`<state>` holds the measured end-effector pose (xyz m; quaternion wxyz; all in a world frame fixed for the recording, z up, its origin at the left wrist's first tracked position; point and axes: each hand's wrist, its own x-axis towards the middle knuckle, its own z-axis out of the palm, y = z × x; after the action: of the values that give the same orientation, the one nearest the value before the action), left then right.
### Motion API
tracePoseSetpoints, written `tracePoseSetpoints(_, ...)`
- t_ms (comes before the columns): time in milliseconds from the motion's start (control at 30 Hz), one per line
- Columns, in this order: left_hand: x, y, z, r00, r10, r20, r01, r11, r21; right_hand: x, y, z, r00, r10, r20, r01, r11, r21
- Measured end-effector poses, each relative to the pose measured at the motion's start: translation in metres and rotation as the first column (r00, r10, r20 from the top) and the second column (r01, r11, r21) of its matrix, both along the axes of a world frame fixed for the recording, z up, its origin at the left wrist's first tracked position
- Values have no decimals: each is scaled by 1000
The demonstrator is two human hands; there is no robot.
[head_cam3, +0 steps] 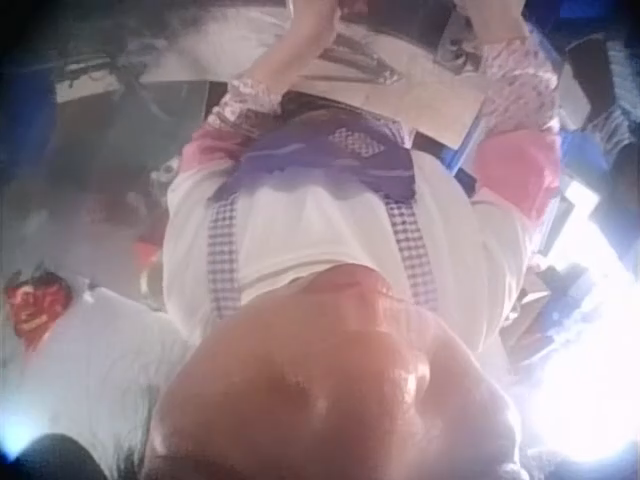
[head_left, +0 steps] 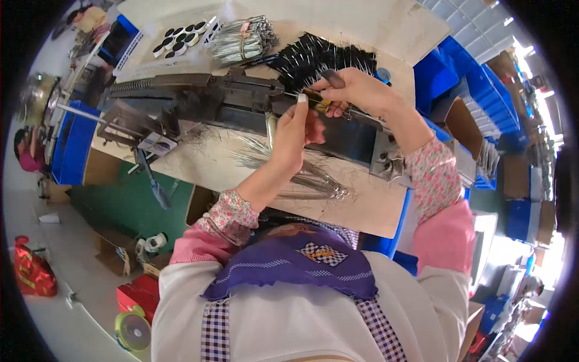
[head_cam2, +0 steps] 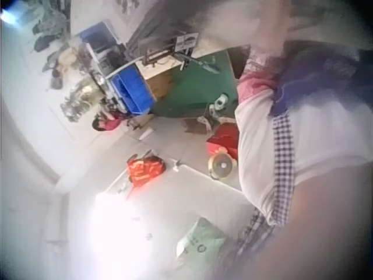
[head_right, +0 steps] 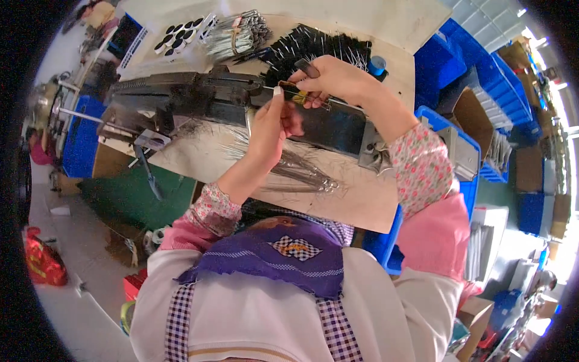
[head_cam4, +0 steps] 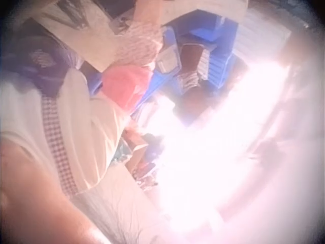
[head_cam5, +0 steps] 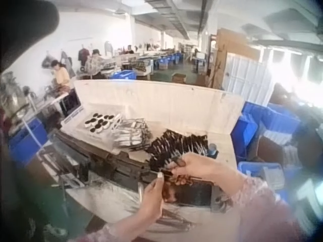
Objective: Operating a tufting machine to insert bristles into brush bases in a factory workshop.
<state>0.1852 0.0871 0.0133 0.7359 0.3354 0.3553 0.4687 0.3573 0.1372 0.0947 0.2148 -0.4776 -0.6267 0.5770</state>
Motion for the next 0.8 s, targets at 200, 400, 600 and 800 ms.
tracePoseSetpoints(200, 16, -8, 21, 848, -66, 526, 168, 974, -148, -1, -5, 5, 952, 61, 298, -112, 981, 157)
tracePoseSetpoints(400, -14, 5, 33, 715, 45, 697, 217, 934, -283, 20, -23, 12, 577, -428, 696, -455, 538, 709)
tracePoseSetpoints(600, -20, -2, 20, 672, -22, 740, 227, 957, -178, -34, -41, -1, 898, -309, 313, -137, 480, 867)
tracePoseSetpoints(800, -18, -9, 26, 780, 42, 624, 116, 971, -210, -22, -34, -4, 909, -300, 290, -3, 690, 724)
